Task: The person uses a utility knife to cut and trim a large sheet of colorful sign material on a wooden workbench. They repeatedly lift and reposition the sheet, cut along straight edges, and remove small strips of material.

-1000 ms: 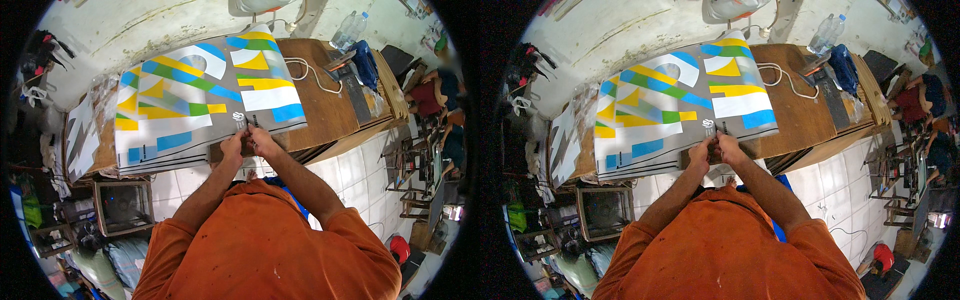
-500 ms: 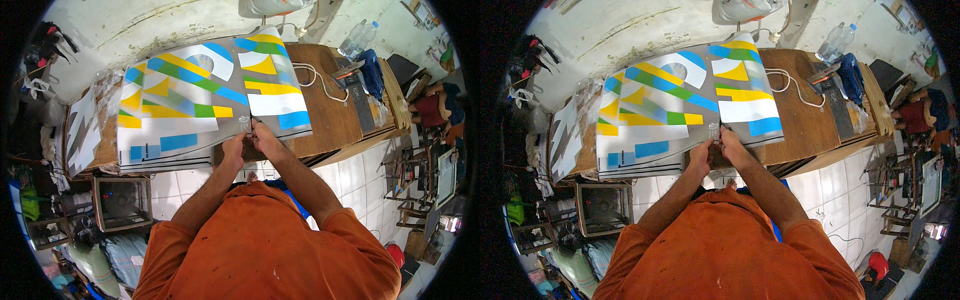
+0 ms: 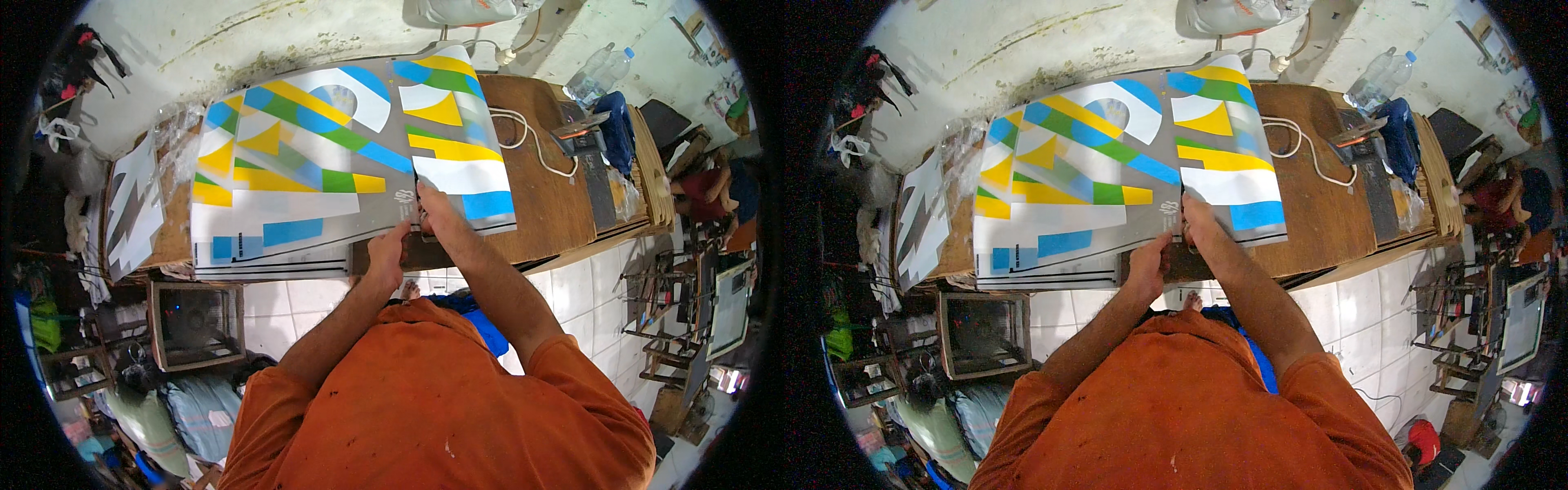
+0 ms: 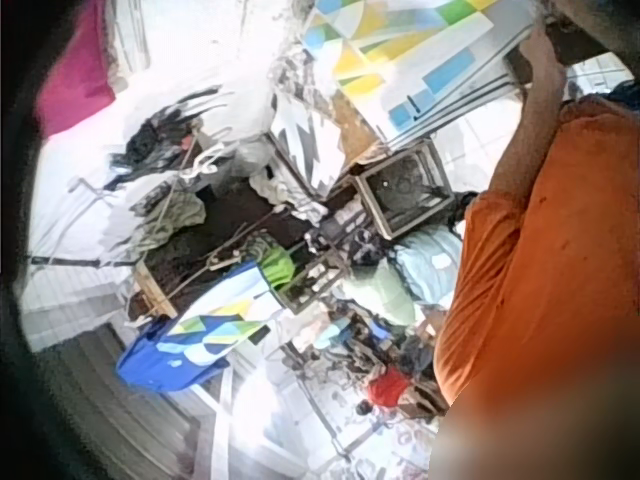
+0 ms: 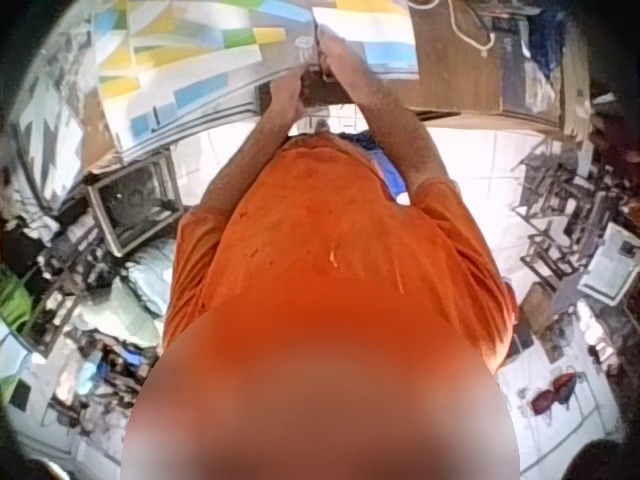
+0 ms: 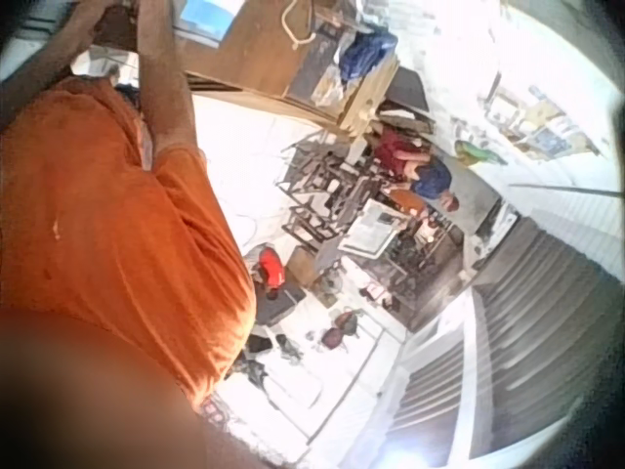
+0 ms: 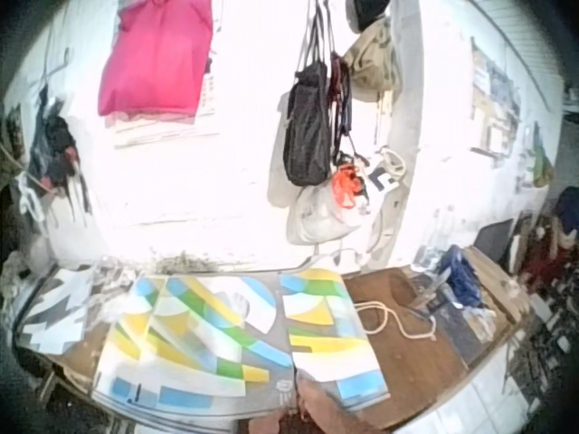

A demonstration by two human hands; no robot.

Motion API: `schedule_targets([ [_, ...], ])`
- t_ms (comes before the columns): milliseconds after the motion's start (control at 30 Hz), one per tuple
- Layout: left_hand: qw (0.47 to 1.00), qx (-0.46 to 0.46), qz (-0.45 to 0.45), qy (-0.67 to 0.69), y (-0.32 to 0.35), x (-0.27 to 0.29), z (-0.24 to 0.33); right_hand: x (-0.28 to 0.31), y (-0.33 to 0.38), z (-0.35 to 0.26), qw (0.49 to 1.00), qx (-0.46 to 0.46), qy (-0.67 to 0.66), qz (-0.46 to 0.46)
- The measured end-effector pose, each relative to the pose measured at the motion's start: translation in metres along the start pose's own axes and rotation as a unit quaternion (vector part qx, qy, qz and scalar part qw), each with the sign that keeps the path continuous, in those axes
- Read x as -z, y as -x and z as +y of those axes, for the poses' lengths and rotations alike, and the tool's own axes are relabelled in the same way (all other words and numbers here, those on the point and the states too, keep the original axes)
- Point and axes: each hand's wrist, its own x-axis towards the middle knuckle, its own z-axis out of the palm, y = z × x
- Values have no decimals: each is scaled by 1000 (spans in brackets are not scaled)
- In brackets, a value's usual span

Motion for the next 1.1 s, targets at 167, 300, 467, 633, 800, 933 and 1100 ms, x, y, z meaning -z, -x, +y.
schedule_targets([
  [167, 999, 2, -38, -6, 6, 4, 4, -10, 3, -24, 998, 8, -56, 6],
  [300, 999, 22, -28, -10, 8, 4, 9, -16, -7, -43, 999, -9, -45, -15],
  [467, 998, 46, -43, -1, 14, 7, 18, -29, -28, -60, 997, 1, -80, -20],
  [633, 998, 52, -45, -8, 20, 5, 26, -47, -62, -87, 998, -16, -59, 21],
  [800, 994, 82, -65, 8, 28, 5, 35, -60, -74, -119, 997, 1, -71, -22],
  [933, 992, 99, -77, 7, 33, 6, 44, -71, -83, -140, 986, 43, -123, -101],
  [1100, 988, 126, -89, 4, 38, 6, 56, -84, -122, -162, 996, 45, -74, -22],
])
